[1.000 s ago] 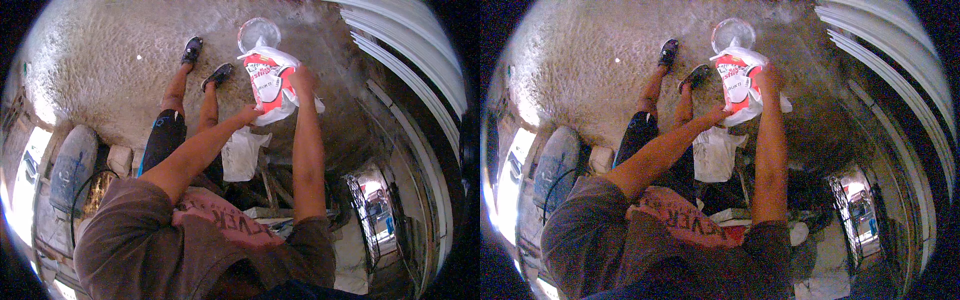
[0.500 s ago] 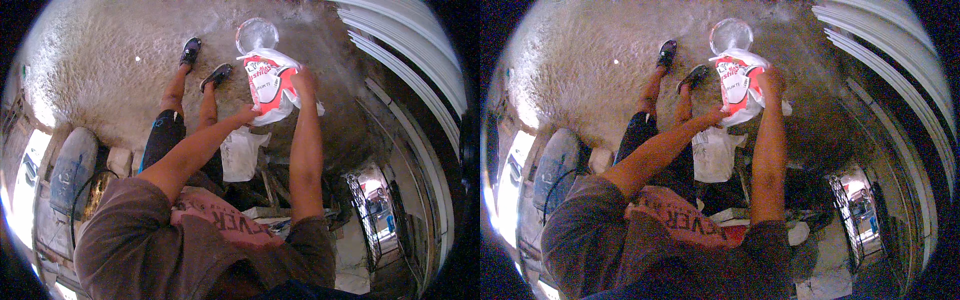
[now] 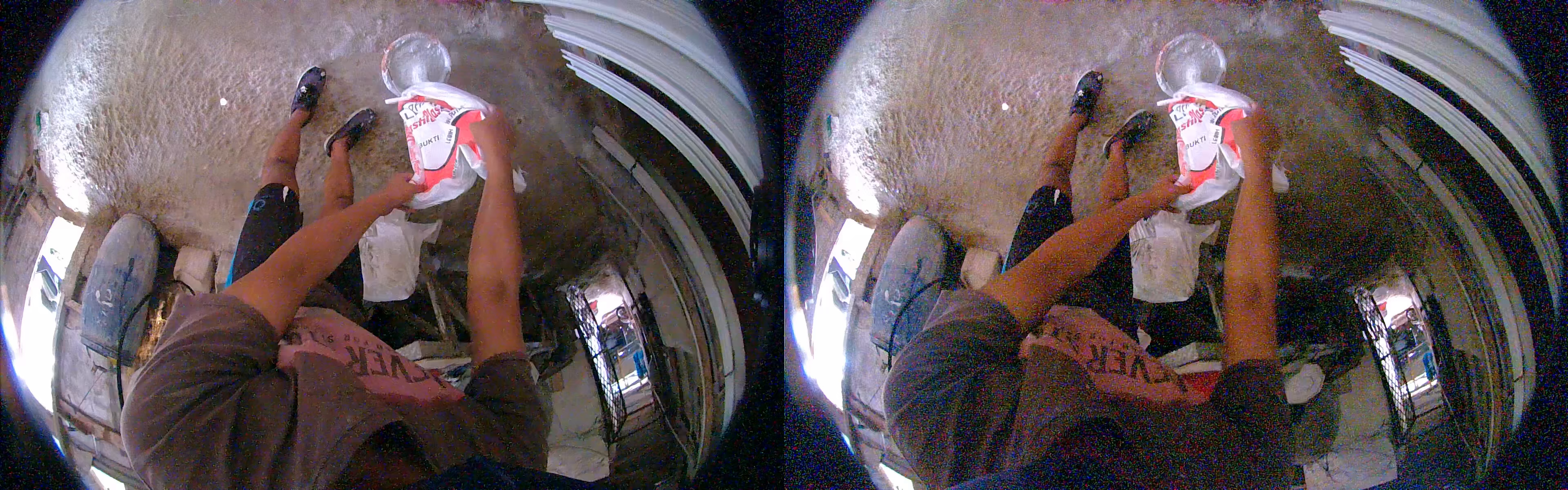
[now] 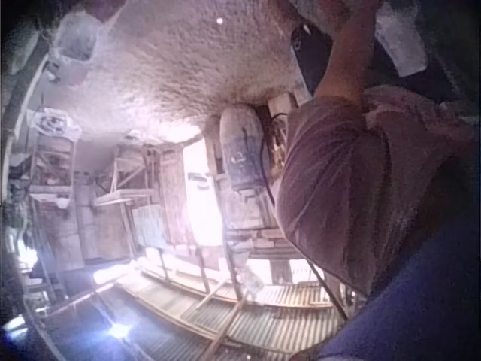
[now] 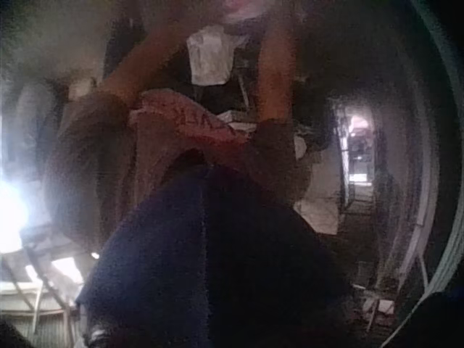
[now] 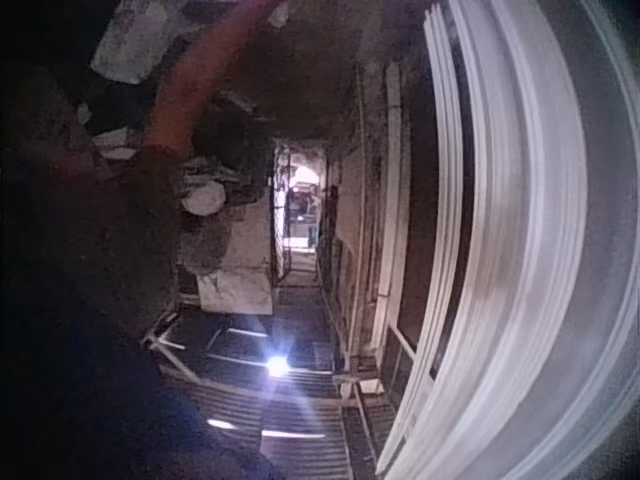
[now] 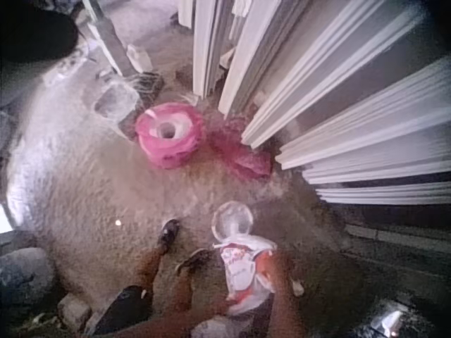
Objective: The person pours a liquid from a white bucket into a black bucket using a yellow scoop, then opens a bag of powder and pours it into the white bucket. They then pick up a long white molding strip and wipe its surface with a cloth on a workbench.
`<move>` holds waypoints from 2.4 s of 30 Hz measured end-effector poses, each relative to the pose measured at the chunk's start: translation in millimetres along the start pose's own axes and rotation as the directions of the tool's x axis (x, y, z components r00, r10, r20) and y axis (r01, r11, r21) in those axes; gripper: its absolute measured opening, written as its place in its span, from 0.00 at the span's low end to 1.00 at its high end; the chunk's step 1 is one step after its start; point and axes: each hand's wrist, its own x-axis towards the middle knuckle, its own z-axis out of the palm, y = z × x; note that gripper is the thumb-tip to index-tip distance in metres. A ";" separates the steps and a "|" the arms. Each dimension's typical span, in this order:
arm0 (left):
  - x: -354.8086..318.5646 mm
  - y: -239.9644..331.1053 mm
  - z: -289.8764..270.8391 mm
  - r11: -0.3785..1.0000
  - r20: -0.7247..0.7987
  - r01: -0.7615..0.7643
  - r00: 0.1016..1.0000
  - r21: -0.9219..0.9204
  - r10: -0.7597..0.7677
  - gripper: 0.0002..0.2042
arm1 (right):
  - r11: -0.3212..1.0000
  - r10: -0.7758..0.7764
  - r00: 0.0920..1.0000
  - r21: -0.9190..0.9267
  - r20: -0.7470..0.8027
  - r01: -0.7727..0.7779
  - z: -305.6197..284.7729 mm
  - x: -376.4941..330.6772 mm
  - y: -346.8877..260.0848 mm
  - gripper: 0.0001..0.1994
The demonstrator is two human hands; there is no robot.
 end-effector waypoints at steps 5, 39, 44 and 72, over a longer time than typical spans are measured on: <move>-7.3 -3.3 -0.5 1.000 0.024 -0.003 1.000 0.002 0.003 0.25 | 1.000 0.024 0.997 0.016 -0.075 -0.023 12.5 -3.3 8.1 0.29; -16.5 -1.3 -20.0 0.989 -0.053 0.011 0.999 0.149 -0.003 0.24 | 0.951 0.175 0.970 0.285 -0.168 -0.122 2.5 -49.6 0.7 0.26; -34.0 11.0 -30.8 0.983 0.132 0.002 0.991 0.184 -0.027 0.21 | 0.941 0.201 0.942 0.321 -0.269 -0.109 17.5 -47.2 14.5 0.25; -41.4 -25.0 -5.7 0.959 0.107 0.057 0.990 0.279 -0.090 0.24 | 0.897 0.263 0.923 0.424 -0.280 -0.127 13.1 -131.9 30.7 0.24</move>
